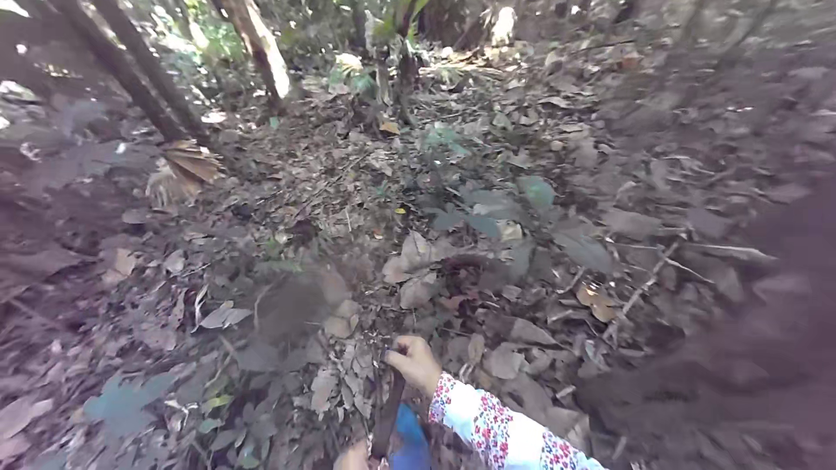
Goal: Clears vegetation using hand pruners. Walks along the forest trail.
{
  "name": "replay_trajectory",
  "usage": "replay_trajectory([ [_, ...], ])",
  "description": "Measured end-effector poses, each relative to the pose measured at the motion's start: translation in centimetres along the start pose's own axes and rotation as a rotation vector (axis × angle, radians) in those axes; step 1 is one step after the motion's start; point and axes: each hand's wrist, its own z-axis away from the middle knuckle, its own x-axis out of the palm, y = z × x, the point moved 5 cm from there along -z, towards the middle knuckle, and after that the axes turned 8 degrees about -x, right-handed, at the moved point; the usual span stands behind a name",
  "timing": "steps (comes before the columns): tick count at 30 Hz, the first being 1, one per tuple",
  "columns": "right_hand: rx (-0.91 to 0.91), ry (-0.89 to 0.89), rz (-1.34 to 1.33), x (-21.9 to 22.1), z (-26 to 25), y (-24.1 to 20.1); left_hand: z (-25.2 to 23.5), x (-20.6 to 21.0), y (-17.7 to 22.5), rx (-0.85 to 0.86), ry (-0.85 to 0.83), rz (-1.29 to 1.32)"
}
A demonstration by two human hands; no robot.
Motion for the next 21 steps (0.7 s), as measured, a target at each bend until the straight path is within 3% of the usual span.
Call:
replay_trajectory([
  [4,-0.007,0.054,0.054,-0.5,-12.3,-0.5,-11.0,-5.8,1.5,0.042,-0.018,0.120],
  [11,0.036,0.151,0.031,-5.3,-31.9,-5.8,-28.6,-19.8,7.4,0.007,-0.103,0.198],
  [17,0.006,0.275,0.055,-10.5,-46.7,-4.4,-44.2,-28.9,9.6,-0.009,-0.024,0.516],
  [21,0.010,0.356,-0.035,-11.5,-59.6,-3.5,-56.3,-34.1,11.3,-0.010,0.003,0.623],
])
